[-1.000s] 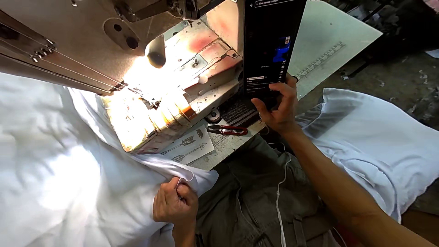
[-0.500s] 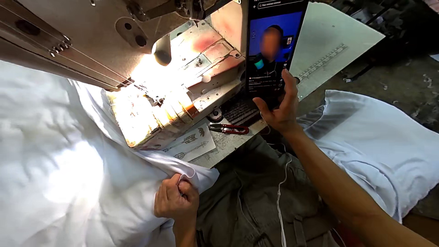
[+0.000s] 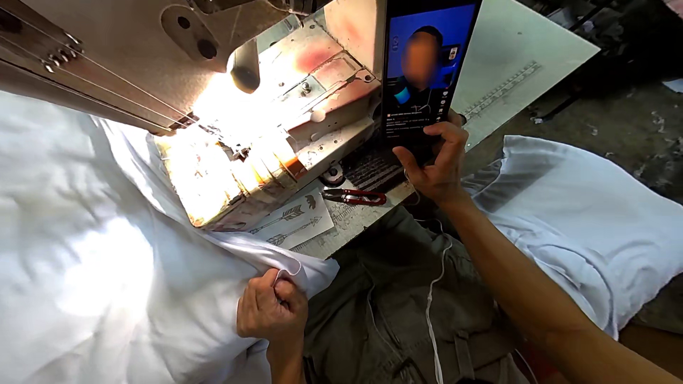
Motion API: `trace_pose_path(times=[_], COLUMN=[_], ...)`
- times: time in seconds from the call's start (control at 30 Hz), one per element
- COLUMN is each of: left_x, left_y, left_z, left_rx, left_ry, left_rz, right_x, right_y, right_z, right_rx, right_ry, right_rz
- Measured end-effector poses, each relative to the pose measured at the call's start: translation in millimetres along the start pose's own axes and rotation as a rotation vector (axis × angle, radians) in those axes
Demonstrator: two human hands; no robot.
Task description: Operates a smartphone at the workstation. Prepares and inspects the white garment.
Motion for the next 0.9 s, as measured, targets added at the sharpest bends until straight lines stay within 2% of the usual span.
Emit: trace_pose_path(times=[0.9], left_x=[-0.1], left_y=[0.1], left_z=[-0.1], left_rx=[0.000], left_ry=[0.004], left_rz=[0.001], right_x=[1.5], right_y=[-0.4], right_z=[-0.2], right_rx=[-0.008], right_ry=[0.002], right_rz=[-0.009])
Point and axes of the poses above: each hand's wrist, its own y-axis towards the middle knuckle, its own z-axis out of the palm, x = y × z, the point moved 6 cm from there along y, towards the middle knuckle, and after that the axes turned 14 degrees about y, right-handed, at the moved point
